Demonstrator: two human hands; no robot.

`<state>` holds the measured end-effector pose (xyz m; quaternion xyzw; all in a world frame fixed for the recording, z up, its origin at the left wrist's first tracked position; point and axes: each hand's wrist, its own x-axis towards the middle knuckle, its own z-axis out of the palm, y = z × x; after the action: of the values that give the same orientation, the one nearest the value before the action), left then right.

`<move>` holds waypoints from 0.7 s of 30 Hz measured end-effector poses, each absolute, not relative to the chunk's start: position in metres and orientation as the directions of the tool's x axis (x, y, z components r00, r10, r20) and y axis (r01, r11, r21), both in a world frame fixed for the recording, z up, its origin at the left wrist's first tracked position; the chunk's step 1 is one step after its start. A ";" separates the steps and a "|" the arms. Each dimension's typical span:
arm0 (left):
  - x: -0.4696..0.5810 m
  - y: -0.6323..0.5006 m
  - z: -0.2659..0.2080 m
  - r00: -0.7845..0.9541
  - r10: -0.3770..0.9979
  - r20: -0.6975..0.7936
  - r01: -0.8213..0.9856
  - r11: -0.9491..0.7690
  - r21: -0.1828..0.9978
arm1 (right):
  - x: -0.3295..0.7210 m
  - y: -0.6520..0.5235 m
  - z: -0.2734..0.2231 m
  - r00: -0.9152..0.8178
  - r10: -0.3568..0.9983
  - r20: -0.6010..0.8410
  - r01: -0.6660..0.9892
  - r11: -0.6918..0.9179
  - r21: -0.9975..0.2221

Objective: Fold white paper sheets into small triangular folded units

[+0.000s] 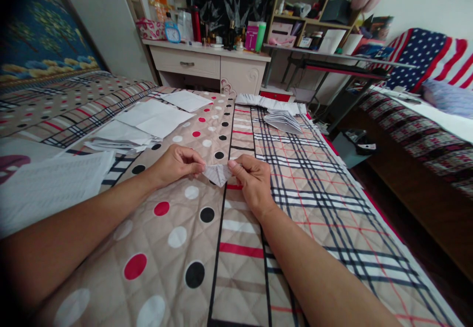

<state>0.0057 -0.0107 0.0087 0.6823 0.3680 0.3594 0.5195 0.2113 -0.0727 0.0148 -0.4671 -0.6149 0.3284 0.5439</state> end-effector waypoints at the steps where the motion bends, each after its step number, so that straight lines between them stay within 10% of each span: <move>1: 0.005 -0.010 0.009 0.469 0.876 0.110 0.126 -0.190 0.974 | 0.211 -0.072 0.015 0.032 0.939 0.341 0.200 0.328 -0.923; 10: 0.006 -0.003 0.003 0.088 0.983 0.158 -0.101 -0.149 0.984 | 0.204 -0.069 0.010 -0.094 0.994 0.056 0.027 0.059 -0.998; 21: 0.025 -0.022 0.002 0.329 0.938 0.110 -0.104 -0.079 0.991 | 0.199 -0.070 0.010 -0.008 1.000 0.026 -0.095 0.025 -0.995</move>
<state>0.0254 -0.0215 0.0022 0.5779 0.3607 0.4534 0.5747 0.1988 -0.0696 0.0098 -0.4669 -0.4844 0.5190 0.5273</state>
